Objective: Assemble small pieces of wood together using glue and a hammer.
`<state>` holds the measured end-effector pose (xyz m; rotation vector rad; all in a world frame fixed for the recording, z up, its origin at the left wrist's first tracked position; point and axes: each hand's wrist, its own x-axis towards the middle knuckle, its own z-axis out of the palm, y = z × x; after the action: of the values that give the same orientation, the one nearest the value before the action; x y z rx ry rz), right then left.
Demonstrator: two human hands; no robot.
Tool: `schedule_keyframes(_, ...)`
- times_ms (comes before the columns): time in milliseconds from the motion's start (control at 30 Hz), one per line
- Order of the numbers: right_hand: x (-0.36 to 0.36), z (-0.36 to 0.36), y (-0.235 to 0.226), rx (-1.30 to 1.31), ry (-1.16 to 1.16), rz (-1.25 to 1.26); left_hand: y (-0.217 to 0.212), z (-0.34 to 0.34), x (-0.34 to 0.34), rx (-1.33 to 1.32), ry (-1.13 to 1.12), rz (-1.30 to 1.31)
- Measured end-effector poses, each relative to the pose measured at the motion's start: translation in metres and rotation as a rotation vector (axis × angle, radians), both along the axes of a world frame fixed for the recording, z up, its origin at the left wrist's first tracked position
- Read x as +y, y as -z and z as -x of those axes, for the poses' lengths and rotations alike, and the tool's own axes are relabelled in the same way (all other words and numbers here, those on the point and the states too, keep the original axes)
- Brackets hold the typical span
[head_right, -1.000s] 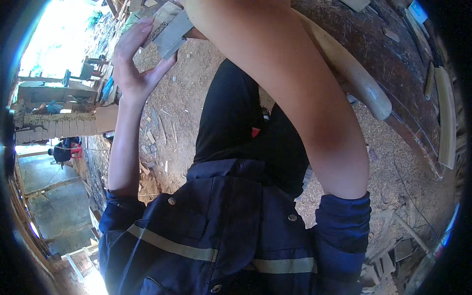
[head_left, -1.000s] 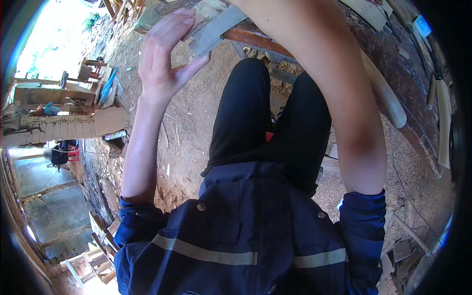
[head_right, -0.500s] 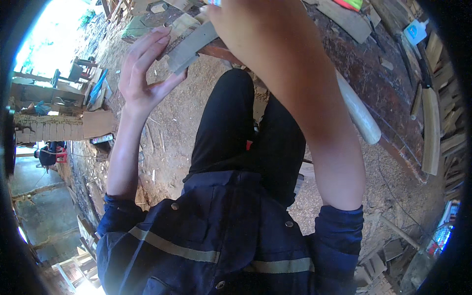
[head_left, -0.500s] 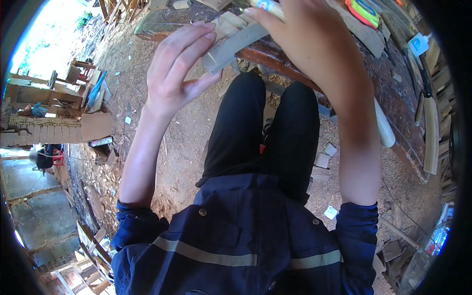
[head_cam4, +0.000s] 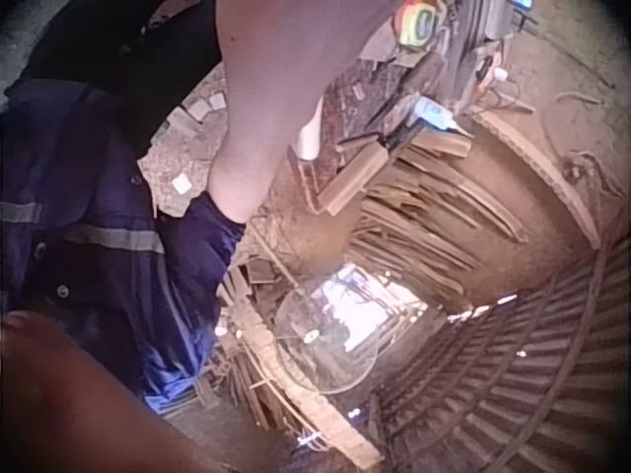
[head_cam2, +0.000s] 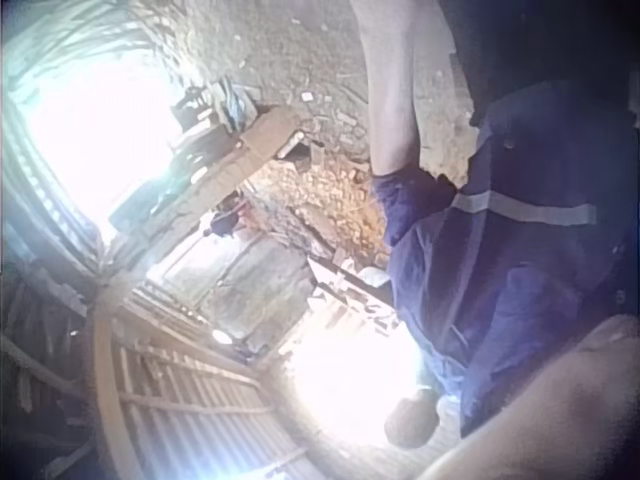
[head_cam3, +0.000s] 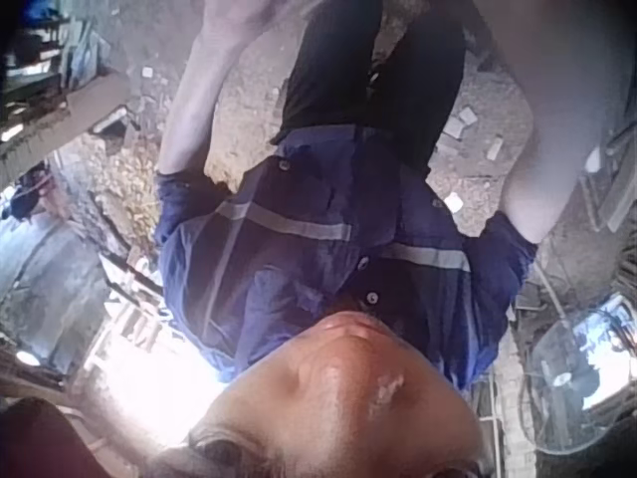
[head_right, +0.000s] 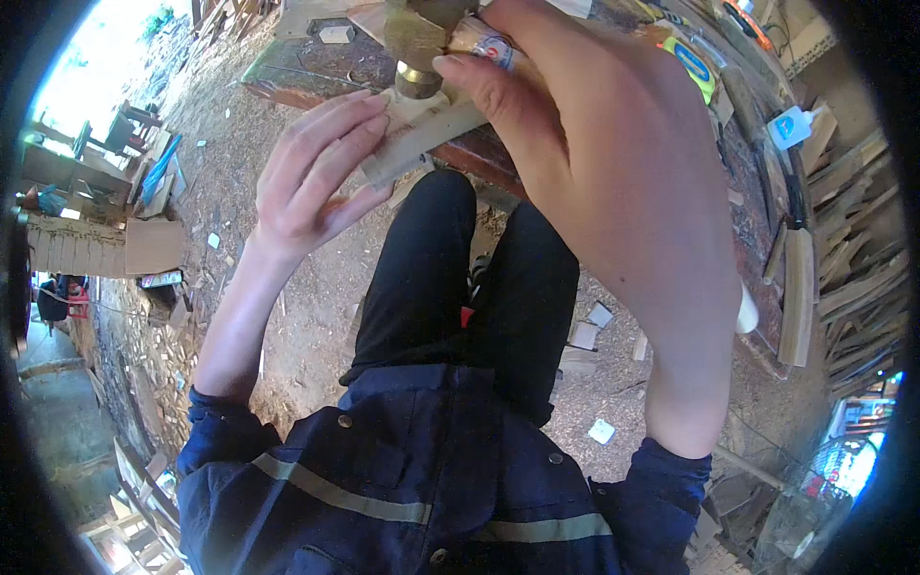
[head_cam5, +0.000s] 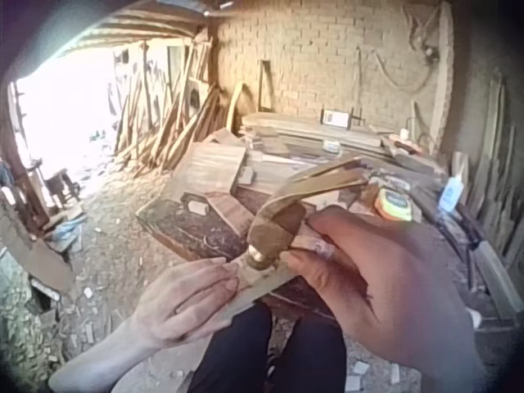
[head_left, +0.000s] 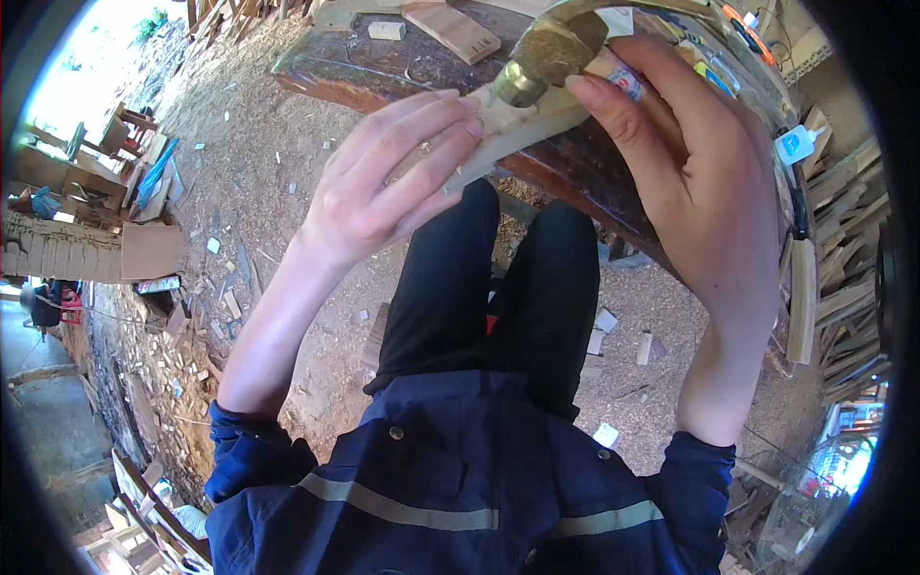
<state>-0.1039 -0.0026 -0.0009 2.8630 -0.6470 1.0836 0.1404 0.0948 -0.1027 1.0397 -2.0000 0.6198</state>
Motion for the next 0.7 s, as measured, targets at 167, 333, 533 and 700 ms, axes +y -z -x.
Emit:
schedule_keyframes(167, 0.014, 0.014, -0.034, -0.087, 0.215, -0.253, -0.002, 0.003, -0.006, 0.008, 0.022, 0.009)
schedule_keyframes(333, 0.015, 0.002, -0.019, -0.013, 0.249, -0.078, 0.001, -0.003, -0.004, -0.002, 0.022, 0.032)
schedule_keyframes(533, 0.012, -0.003, -0.025, 0.003, 0.181, -0.073, 0.003, -0.011, -0.003, -0.047, 0.049, -0.002)
schedule_keyframes(700, 0.001, 0.017, -0.045, -0.407, 0.166, -0.209, -0.003, -0.008, -0.007, -0.067, 0.064, 0.018)
